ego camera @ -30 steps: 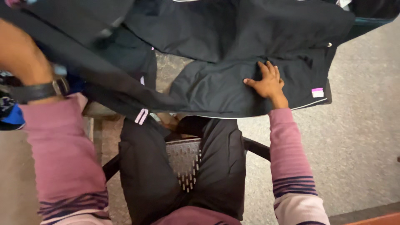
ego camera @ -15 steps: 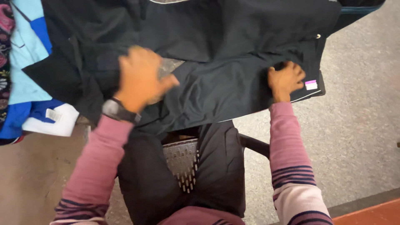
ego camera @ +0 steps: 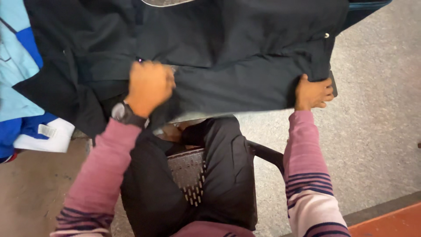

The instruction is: The person folds a black zippered jacket and a pink long-sleeved shirt by hand on a wooden table and then places them into an open suitcase.

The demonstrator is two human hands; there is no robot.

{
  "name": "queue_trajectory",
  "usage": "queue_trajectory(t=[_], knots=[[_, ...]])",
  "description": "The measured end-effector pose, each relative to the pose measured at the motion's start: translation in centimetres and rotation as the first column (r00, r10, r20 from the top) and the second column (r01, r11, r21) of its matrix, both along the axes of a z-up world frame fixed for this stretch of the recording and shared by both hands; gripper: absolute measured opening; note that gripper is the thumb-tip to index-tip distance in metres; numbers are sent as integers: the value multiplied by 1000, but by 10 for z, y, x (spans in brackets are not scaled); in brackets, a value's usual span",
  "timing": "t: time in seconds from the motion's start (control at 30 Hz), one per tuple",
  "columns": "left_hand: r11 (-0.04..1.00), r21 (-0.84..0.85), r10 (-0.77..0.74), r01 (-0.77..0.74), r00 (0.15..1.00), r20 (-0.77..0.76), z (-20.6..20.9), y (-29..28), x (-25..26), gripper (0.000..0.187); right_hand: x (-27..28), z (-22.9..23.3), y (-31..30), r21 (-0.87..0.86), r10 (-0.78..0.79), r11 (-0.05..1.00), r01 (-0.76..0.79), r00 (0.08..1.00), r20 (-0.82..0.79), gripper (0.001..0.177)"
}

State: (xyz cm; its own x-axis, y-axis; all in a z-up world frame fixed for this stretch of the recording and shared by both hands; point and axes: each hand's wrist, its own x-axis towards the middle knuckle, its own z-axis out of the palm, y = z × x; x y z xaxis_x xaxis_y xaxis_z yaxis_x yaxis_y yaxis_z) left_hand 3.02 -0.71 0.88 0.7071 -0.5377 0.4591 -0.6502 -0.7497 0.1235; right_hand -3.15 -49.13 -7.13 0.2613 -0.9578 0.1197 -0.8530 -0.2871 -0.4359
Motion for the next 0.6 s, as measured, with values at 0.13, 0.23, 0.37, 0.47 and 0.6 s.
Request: queue_trajectory(t=[0.13, 0.23, 0.37, 0.47, 0.6], knots=[[988, 73, 146, -138, 981, -127, 26, -15, 47, 17, 7, -4, 9, -37, 116, 992, -118, 991, -68, 80], [992, 44, 115, -118, 992, 56, 24, -42, 80, 89, 8, -4, 10, -36, 179, 981, -188, 969, -172, 75], [989, 129, 84, -75, 995, -61, 5, -60, 112, 150, 12, -9, 4, -41, 209, 975, -217, 966, -150, 78], [990, 138, 79, -38, 948, -308, -10, -62, 128, 147, 14, -10, 8, -82, 274, 956, -283, 956, -102, 86], [974, 225, 133, -4, 816, -562, -36, -65, 133, 82, 22, 17, 32, -223, 469, 860, -459, 883, -10, 112]])
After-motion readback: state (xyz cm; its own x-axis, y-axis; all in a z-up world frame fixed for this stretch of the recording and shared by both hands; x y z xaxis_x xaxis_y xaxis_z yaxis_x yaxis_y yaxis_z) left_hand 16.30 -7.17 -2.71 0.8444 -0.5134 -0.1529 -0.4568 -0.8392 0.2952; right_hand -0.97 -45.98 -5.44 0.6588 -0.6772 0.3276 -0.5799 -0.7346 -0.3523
